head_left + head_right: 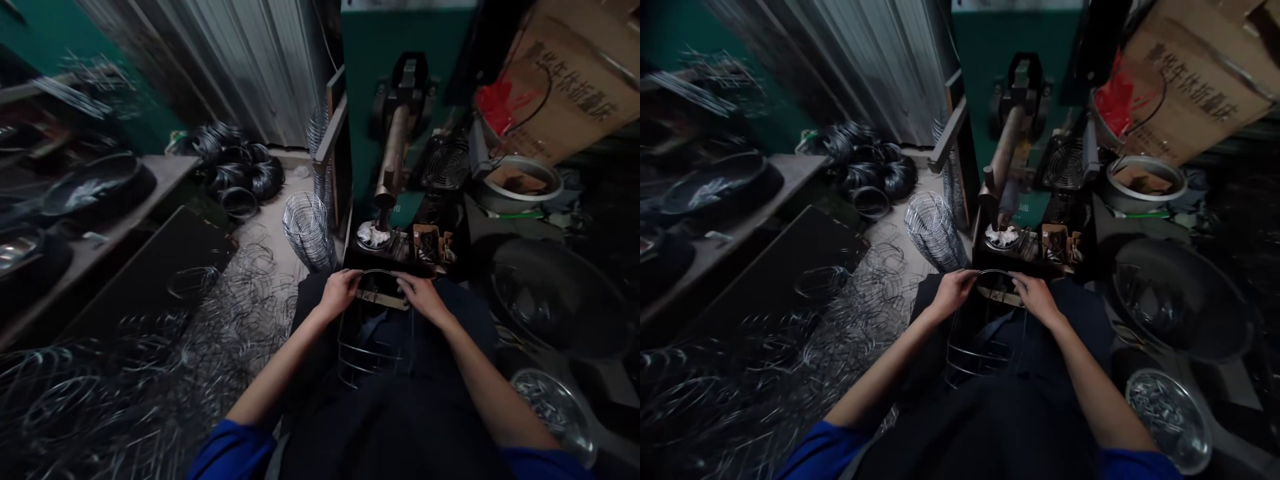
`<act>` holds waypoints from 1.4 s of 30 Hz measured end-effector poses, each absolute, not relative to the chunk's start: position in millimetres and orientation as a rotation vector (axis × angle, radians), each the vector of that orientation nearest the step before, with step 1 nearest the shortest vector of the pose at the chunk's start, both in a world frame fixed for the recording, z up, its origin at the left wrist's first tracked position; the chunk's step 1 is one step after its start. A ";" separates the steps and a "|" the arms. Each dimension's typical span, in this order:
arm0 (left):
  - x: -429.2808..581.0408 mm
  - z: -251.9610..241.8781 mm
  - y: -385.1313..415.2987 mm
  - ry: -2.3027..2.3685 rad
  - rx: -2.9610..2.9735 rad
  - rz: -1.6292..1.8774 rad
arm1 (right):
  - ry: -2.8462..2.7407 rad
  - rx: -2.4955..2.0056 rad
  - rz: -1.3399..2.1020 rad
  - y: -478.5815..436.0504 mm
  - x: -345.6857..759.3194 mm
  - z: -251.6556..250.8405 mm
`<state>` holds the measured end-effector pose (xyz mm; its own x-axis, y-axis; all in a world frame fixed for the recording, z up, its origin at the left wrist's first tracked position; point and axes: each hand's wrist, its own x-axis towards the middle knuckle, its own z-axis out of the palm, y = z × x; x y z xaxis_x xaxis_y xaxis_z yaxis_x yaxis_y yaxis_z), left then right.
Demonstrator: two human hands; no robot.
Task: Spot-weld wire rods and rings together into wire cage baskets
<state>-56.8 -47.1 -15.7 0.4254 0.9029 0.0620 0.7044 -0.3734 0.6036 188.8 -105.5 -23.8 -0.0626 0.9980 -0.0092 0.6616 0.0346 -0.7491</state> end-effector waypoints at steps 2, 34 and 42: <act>-54.2 -17.3 -44.5 1.369 2.215 0.509 | -1.743 -1.673 0.835 -104.7 188.1 -26.0; -34.5 42.9 7.6 1.479 2.426 0.403 | -1.956 -1.589 0.477 -34.5 199.3 39.9; -34.3 56.0 7.2 1.481 2.452 0.387 | -1.938 -1.512 0.493 -29.5 202.4 48.7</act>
